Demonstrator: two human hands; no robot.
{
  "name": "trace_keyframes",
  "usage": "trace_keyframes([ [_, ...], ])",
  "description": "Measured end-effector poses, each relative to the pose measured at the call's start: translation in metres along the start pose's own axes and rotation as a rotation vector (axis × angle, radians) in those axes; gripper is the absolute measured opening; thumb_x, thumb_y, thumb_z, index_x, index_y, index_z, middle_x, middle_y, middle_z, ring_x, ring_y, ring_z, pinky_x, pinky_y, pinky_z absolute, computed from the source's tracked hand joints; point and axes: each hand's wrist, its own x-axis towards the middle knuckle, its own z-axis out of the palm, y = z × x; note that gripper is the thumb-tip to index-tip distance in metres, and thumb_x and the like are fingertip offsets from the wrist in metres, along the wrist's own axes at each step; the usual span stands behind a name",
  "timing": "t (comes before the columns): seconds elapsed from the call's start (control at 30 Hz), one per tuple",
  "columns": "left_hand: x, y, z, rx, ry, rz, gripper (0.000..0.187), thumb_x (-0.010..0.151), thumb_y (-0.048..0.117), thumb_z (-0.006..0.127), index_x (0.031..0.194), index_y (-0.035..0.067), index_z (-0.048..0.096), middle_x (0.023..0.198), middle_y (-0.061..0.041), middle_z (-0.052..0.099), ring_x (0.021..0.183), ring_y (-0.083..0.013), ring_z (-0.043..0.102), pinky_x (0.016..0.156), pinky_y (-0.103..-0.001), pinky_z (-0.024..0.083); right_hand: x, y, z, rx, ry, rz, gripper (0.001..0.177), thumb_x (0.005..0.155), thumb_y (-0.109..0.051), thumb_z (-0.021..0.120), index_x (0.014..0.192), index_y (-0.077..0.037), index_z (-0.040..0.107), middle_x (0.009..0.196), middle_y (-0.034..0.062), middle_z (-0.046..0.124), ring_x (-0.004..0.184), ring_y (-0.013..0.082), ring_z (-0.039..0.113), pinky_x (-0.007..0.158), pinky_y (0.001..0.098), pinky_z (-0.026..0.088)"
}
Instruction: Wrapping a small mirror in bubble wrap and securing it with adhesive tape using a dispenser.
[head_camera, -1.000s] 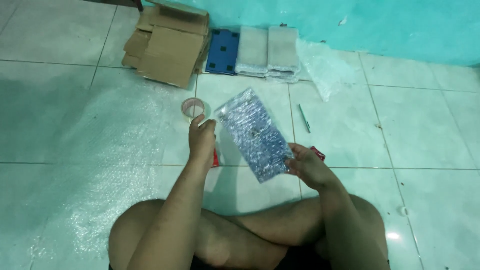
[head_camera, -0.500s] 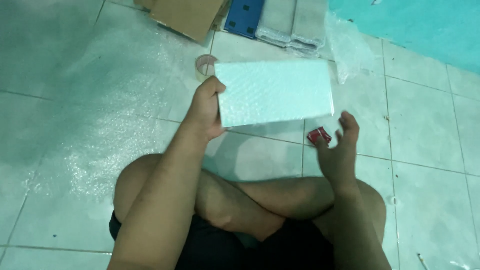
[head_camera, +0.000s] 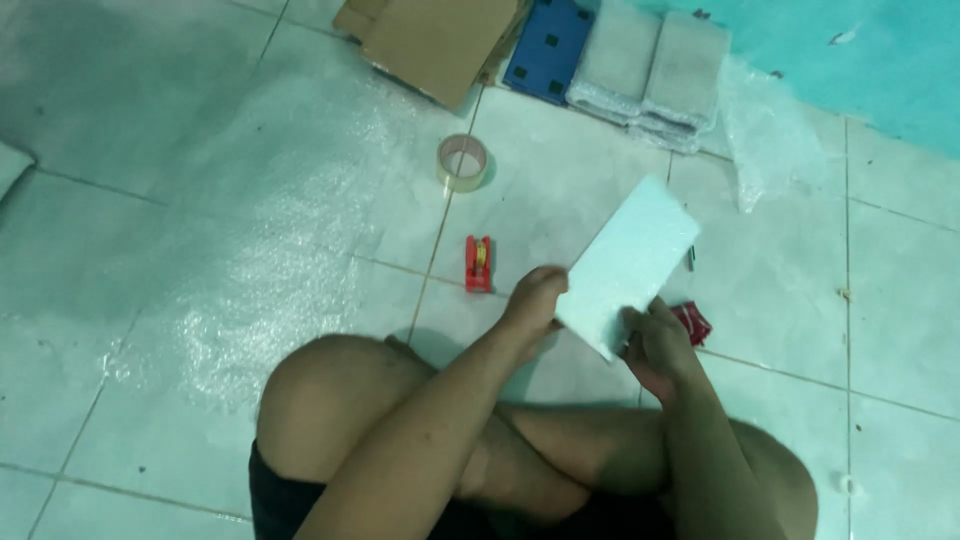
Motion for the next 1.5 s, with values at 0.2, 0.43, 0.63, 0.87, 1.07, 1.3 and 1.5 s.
trace_keyframes([
  [0.2,0.091,-0.073,-0.035,0.626,0.21,-0.105,0.058,0.078,0.036,0.059,0.123,0.002,0.07,0.108,-0.02,0.071,0.107,-0.0386,0.069,0.081,-0.052,0.054,0.051,0.032,-0.021,-0.147,-0.124,0.17,0.061,0.093,-0.002,0.06,0.151,-0.003,0.042,0.082,0.013,0.068,0.058,0.0232,0.067,0.059,0.0379,0.057],
  [0.43,0.044,-0.016,-0.031,0.795,0.244,-0.278,0.089,0.072,0.048,0.057,0.145,-0.001,0.047,0.132,-0.021,0.062,0.128,-0.0411,0.059,0.098,-0.055,0.05,0.096,0.05,0.028,-0.762,-0.146,0.014,0.069,0.097,-0.017,0.062,0.16,-0.003,0.037,0.161,0.0231,0.04,0.151,0.0394,0.033,0.122,0.0534,0.029],
  [0.63,0.025,0.03,-0.046,0.908,0.424,-0.36,0.091,0.082,0.046,0.059,0.153,-0.004,0.03,0.146,-0.029,0.042,0.138,-0.0467,0.042,0.103,-0.057,0.047,0.116,0.072,0.083,-1.016,-0.247,-0.234,0.046,0.095,-0.013,0.063,0.141,-0.012,0.064,0.127,0.0145,0.073,0.121,0.0363,0.065,0.102,0.0514,0.053],
  [0.87,0.091,0.093,-0.106,1.108,0.308,-0.256,0.075,0.086,0.056,0.053,0.125,-0.007,0.068,0.122,-0.027,0.071,0.124,-0.0432,0.063,0.101,-0.052,0.052,0.146,0.029,0.127,-1.284,-0.183,-0.232,0.058,0.097,-0.034,0.059,0.147,-0.006,0.053,0.13,0.0199,0.068,0.129,0.0357,0.061,0.106,0.0503,0.052],
  [1.07,0.187,0.184,-0.224,0.826,0.77,0.087,0.028,0.089,0.028,0.052,0.084,0.009,0.072,0.069,-0.006,0.068,0.064,-0.0219,0.068,0.06,-0.035,0.058,0.22,-0.037,0.209,-0.901,0.008,-0.335,0.046,0.097,-0.038,0.065,0.127,-0.004,0.07,0.113,0.0165,0.075,0.112,0.0346,0.07,0.091,0.044,0.06],
  [1.3,0.237,0.249,-0.245,0.331,0.883,0.137,0.021,0.092,0.022,0.056,0.082,0.007,0.068,0.069,-0.001,0.06,0.063,-0.0142,0.067,0.068,-0.032,0.056,0.4,-0.037,0.294,-0.71,0.164,-0.263,0.053,0.086,-0.046,0.067,0.129,-0.014,0.067,0.11,0.0083,0.075,0.099,0.0267,0.075,0.079,0.0413,0.064],
  [1.5,0.263,0.259,-0.25,0.12,0.805,0.097,0.011,0.084,0.005,0.065,0.088,-0.002,0.072,0.072,-0.012,0.062,0.068,-0.0187,0.072,0.068,-0.031,0.062,0.431,-0.035,0.301,-0.629,0.052,-0.317,0.026,0.082,-0.026,0.074,0.094,-0.004,0.078,0.071,0.0067,0.073,0.069,0.0226,0.075,0.056,0.0325,0.055],
])
